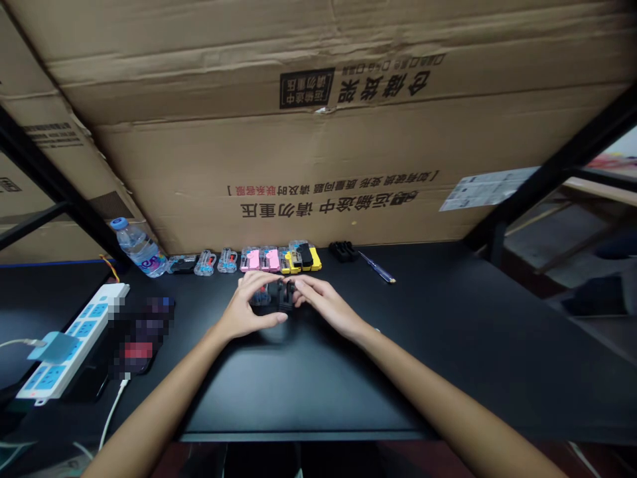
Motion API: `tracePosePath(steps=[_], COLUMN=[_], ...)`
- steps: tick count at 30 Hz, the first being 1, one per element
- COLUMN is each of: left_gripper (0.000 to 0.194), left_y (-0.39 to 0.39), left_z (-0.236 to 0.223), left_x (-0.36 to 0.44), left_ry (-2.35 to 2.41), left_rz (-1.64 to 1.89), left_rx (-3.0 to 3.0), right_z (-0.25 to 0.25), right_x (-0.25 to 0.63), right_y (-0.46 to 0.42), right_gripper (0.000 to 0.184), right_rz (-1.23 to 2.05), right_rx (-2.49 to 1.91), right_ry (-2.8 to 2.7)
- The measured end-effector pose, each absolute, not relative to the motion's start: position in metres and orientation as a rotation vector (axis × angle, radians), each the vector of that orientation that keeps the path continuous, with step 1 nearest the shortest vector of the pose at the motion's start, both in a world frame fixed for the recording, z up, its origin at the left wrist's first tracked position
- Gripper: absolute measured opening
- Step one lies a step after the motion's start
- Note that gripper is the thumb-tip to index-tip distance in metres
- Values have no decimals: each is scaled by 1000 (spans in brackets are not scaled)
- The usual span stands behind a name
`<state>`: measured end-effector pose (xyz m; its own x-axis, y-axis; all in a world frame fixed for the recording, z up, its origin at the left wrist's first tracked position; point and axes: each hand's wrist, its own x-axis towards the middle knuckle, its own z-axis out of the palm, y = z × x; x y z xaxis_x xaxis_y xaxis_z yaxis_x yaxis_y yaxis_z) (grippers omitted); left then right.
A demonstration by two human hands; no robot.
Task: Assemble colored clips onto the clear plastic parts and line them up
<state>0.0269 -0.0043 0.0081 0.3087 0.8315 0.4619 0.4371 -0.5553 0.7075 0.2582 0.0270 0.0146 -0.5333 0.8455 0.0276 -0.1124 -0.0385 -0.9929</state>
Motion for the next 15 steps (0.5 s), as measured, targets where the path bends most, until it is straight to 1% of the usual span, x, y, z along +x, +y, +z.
tracePosePath(steps=[3,5,10,12,14,15], left_gripper=[71,72,74,66,54,52], left_y=[-7,-8,-5,-1,3,6], left_z=[12,15,22,22,20,19], left_x=[30,32,18,6,-7,-12], left_ry=[1177,1212,1294,1325,1344,1350], left_rz=[1104,1053,923,832,753,720], left_rx=[2263,2315,2458,2514,2563,2580], right_z=[11,9,5,5,5,5], right_x=[255,254,257,260,262,263], right_y=[24,22,28,33,36,37], right_gripper=[58,56,41,40,42,44], right_rz=[2001,2064,1933,1878,1817,1785], right_rx=[-693,-656,-763,-815,-864,-887], right_ry=[-1350,-1274,-1256,-1273,-1281,-1290])
